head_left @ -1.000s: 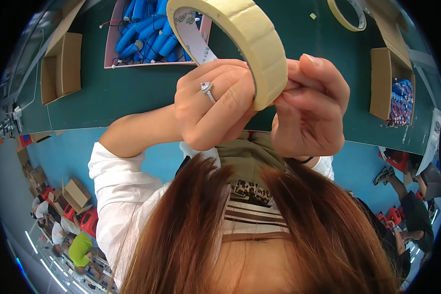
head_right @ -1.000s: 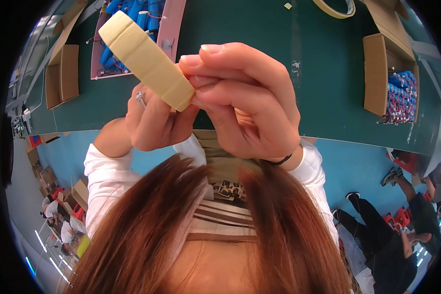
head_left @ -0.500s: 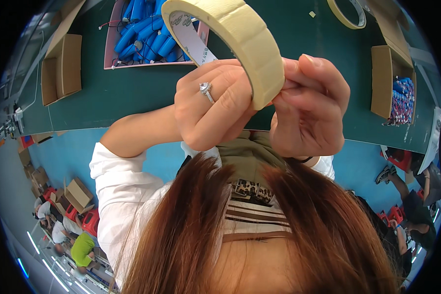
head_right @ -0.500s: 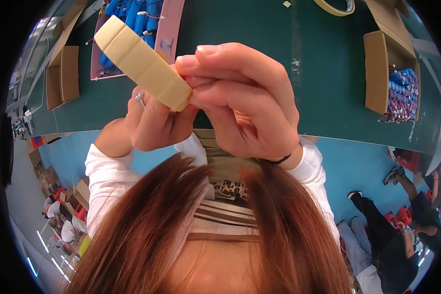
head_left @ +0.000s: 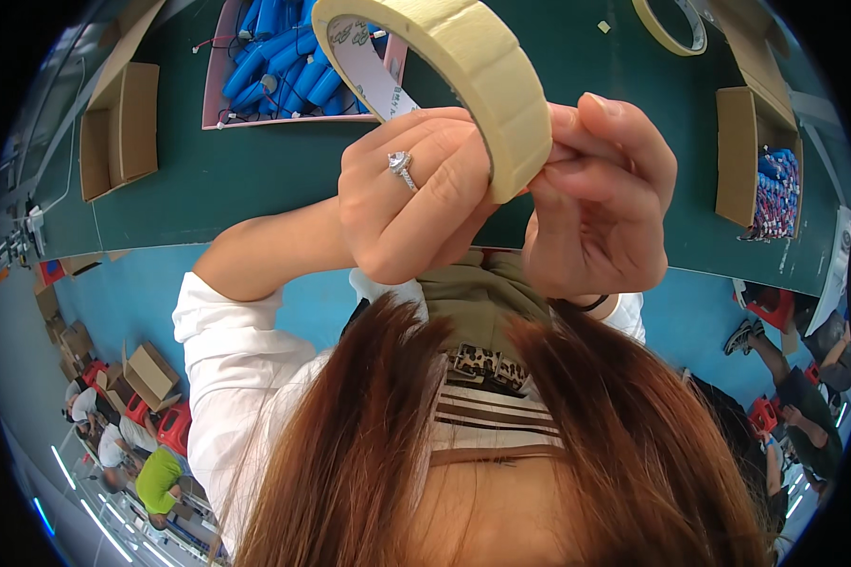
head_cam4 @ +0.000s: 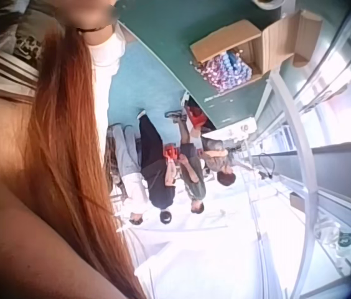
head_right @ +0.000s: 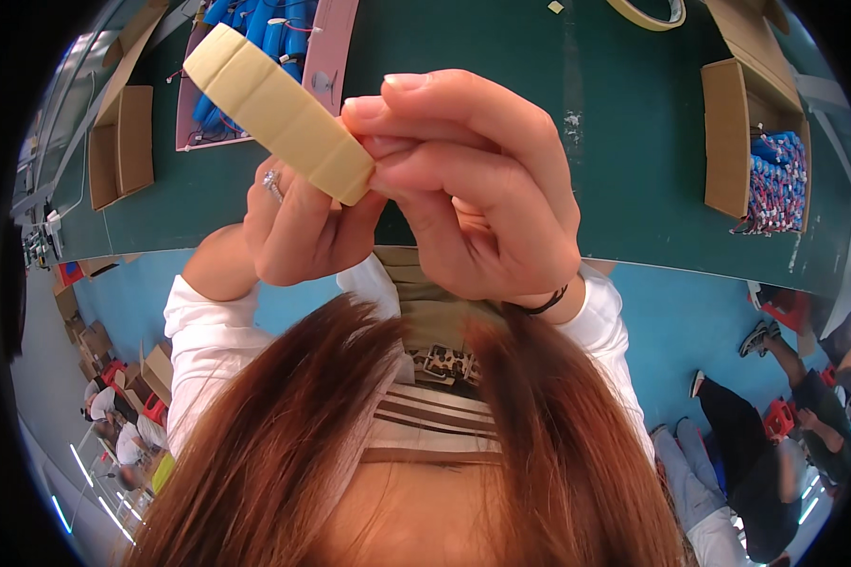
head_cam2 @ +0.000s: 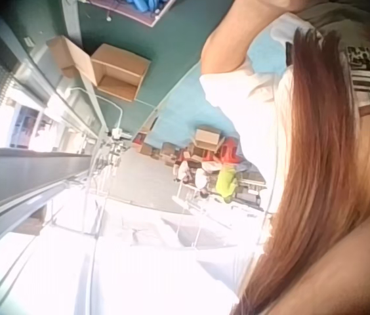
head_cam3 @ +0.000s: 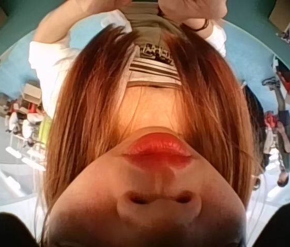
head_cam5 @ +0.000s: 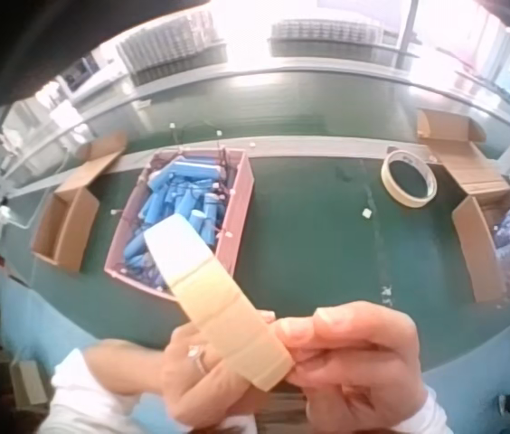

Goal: Manually applying tape to small blue electronic components at an assembly station.

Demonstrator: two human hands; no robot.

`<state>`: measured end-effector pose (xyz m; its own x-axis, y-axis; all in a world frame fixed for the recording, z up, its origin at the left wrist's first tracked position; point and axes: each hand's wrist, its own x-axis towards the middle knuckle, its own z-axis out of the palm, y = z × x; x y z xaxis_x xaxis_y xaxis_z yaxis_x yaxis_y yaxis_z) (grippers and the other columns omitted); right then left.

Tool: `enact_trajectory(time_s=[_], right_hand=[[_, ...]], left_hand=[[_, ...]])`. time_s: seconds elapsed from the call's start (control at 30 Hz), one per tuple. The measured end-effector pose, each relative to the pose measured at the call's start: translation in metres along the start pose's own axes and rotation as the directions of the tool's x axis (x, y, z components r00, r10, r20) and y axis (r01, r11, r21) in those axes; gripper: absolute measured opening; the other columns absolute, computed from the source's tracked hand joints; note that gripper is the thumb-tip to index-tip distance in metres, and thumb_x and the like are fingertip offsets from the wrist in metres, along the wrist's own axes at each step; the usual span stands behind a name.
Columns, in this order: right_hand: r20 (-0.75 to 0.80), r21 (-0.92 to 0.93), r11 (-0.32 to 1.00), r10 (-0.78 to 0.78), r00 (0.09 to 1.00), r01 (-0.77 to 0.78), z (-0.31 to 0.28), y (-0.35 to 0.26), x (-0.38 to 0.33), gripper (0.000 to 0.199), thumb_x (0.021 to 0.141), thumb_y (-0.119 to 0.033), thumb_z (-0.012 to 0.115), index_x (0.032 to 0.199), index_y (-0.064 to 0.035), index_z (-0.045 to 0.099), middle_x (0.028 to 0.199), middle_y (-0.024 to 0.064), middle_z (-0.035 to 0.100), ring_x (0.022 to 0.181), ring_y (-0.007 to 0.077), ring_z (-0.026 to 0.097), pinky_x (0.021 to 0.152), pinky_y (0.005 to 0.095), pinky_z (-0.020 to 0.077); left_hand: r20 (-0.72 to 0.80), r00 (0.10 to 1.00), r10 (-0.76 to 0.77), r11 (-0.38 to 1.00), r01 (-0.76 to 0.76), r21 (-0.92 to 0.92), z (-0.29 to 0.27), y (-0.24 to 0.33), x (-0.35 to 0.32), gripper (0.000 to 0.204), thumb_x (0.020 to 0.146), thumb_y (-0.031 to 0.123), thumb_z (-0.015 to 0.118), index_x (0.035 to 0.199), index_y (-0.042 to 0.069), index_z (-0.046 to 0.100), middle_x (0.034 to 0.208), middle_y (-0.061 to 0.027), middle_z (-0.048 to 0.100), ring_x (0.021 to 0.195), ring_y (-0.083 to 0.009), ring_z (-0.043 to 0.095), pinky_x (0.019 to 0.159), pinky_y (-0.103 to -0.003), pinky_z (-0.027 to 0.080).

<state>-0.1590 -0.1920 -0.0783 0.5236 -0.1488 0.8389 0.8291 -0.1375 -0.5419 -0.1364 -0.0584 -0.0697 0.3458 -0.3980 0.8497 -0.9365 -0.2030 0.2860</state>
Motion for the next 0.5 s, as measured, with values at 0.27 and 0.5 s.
enact_trajectory(time_s=[0.27, 0.5], right_hand=[[0.015, -0.018, 1.0, -0.001, 1.0, 0.001, -0.0013, -0.0009, -0.0002, 0.008, 0.073, 0.009, 0.059, 0.077, 0.0088, 0.052, 0.106, 0.0281, 0.05, 0.079, 0.0258, 0.063, 0.066, 0.0266, 0.0526], [0.012, -0.012, 1.0, -0.018, 1.0, 0.018, -0.0011, -0.0004, 0.0002, 0.008, 0.073, 0.01, 0.059, 0.076, 0.0084, 0.052, 0.107, 0.0283, 0.05, 0.079, 0.0257, 0.063, 0.066, 0.0265, 0.052]], left_hand=[[-0.02, 1.0, 0.009, 1.0, -0.009, -0.001, 0.0017, -0.0007, -0.0007, 0.026, 0.06, -0.01, 0.063, 0.085, -0.014, 0.056, 0.07, -0.0159, 0.059, 0.057, -0.0245, 0.06, 0.056, -0.033, 0.053], [-0.016, 1.0, 0.015, 1.0, -0.015, 0.004, 0.0004, 0.0003, 0.0014, 0.025, 0.061, -0.009, 0.063, 0.085, -0.014, 0.056, 0.069, -0.0153, 0.059, 0.057, -0.0244, 0.06, 0.055, -0.032, 0.052]])
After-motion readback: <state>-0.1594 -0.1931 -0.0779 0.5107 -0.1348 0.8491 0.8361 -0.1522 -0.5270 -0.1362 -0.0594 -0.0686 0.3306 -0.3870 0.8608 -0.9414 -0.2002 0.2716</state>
